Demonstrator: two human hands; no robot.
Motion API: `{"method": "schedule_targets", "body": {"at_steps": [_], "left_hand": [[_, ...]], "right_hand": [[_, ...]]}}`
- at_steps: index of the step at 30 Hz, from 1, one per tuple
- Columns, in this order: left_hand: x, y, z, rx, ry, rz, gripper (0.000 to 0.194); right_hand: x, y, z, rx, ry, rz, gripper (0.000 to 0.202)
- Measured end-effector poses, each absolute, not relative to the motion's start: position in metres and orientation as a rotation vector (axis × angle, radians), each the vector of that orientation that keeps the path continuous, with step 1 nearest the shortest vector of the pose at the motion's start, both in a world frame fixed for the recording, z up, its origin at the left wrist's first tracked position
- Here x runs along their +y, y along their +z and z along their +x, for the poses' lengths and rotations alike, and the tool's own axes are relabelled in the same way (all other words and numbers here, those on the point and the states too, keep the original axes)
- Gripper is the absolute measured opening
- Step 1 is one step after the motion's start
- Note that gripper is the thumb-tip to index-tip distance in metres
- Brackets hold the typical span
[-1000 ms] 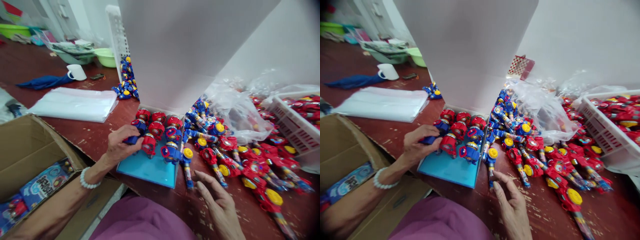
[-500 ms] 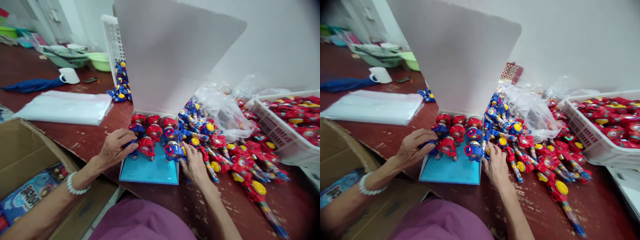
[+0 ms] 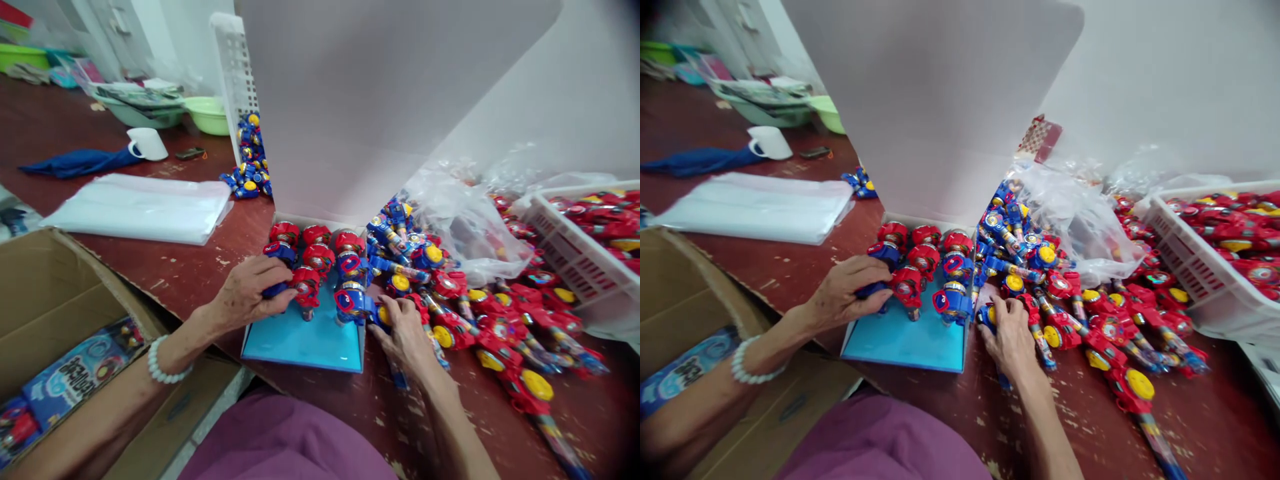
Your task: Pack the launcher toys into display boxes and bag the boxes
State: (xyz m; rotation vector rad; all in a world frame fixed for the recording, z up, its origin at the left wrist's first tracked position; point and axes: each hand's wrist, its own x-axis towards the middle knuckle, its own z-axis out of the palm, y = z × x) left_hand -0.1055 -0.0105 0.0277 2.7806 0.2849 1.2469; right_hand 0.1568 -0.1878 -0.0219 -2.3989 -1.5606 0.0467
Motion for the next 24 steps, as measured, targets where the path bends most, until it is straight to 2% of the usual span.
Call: {"method": "schedule_targets", "body": {"at_steps": [4,7,10,12,15,20,24], "left_hand": [[-0.008,0.018,-0.111,0.332,1.167,2.750,0.020],[-0.008,0.014,-0.113,0.392,1.109,2.754,0.034],[-0.009,0.011,-0.115,0.535,1.039,2.699,0.047],[-0.011,0.010,-0.114,0.607,1.037,2.643,0.043],[-0.012,0.009,-0.113,0.621,1.077,2.589,0.032],[-0.014,0.009,-0.109,0.598,1.166,2.555,0.027],[-0.016,0.006,-0.108,0.545,1.315,2.452,0.021]], "right_hand": [[-0.187,0.025,0.124,-1.496,-0.322,-2.003,0.032],[-0.164,0.060,0.086,-1.761,-0.399,-1.743,0.031],[-0.134,0.072,0.060,-2.122,-0.411,-1.739,0.036],[-0.120,0.068,0.054,-2.245,-0.379,-1.807,0.037],[-0.115,0.063,0.055,-2.272,-0.337,-1.892,0.025],[-0.112,0.069,0.053,-2.371,-0.267,-1.944,0.020],[-0.097,0.076,0.047,-2.370,-0.183,-2.040,0.039]]}}
